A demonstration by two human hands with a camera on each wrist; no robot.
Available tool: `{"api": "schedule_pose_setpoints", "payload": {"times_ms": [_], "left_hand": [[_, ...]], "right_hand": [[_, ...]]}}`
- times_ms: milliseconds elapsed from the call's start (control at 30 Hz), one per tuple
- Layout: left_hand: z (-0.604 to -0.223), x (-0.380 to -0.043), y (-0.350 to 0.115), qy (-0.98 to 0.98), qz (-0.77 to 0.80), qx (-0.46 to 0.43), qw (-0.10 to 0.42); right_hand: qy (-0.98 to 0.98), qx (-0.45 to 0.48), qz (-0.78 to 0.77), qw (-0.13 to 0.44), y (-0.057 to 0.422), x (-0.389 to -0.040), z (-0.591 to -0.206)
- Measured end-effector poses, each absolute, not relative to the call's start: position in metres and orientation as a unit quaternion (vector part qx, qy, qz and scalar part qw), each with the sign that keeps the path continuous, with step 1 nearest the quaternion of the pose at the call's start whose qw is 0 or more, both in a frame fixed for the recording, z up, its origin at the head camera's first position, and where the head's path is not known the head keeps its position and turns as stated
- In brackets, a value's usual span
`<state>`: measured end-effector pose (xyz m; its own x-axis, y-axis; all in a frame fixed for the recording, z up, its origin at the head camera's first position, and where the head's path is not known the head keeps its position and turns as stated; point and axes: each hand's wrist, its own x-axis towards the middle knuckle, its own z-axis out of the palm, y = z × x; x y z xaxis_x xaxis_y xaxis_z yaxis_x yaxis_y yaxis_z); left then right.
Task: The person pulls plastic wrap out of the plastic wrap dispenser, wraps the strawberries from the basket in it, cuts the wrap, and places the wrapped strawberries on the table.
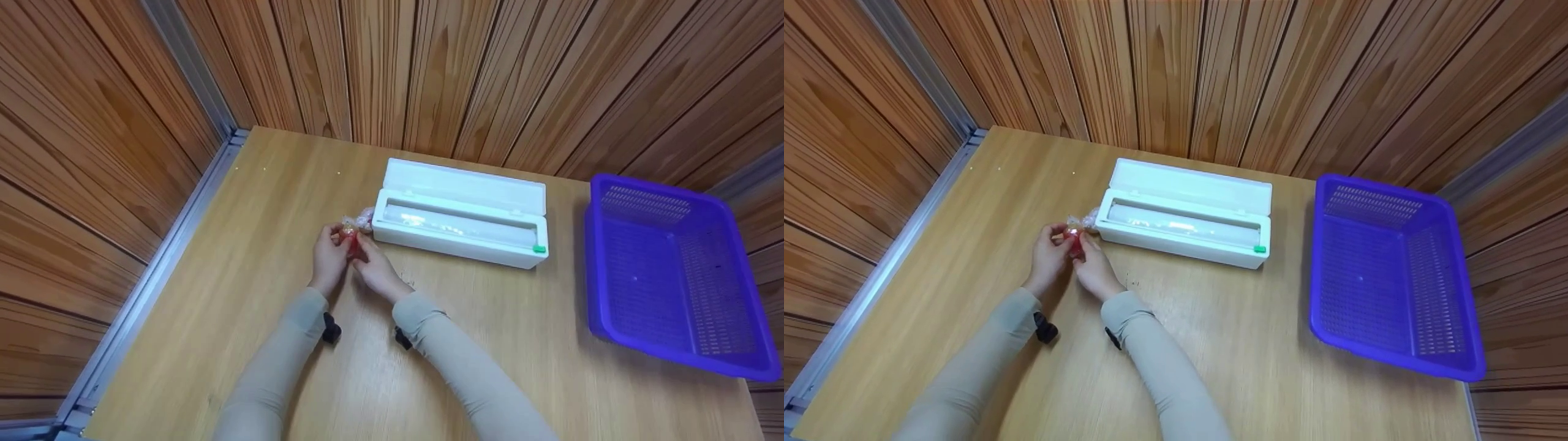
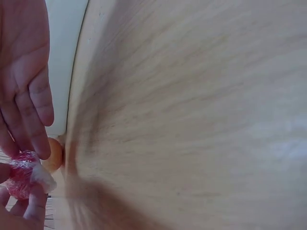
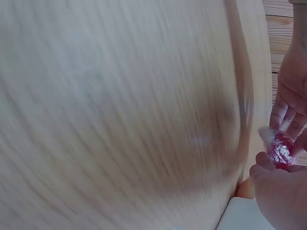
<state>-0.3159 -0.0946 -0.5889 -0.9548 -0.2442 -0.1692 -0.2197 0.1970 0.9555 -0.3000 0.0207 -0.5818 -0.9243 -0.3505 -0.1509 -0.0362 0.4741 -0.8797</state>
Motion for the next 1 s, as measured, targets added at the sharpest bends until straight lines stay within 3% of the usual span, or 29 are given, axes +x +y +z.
{"api": "schedule_pose_setpoints", "payload": {"times_ms": [400,1000], "left_hand": [[-0.583,-0.330,-0.103,-0.748,-0.643,0.163,-0.022],[-0.577,-0.368,-0.101,-0.778,-0.616,0.124,-0.006]], "right_hand": [[0.832,-0.105,-0.517,0.172,0.012,-0.314,-0.580],[0.850,-0.068,-0.494,0.168,-0.009,-0.334,-0.577]]}}
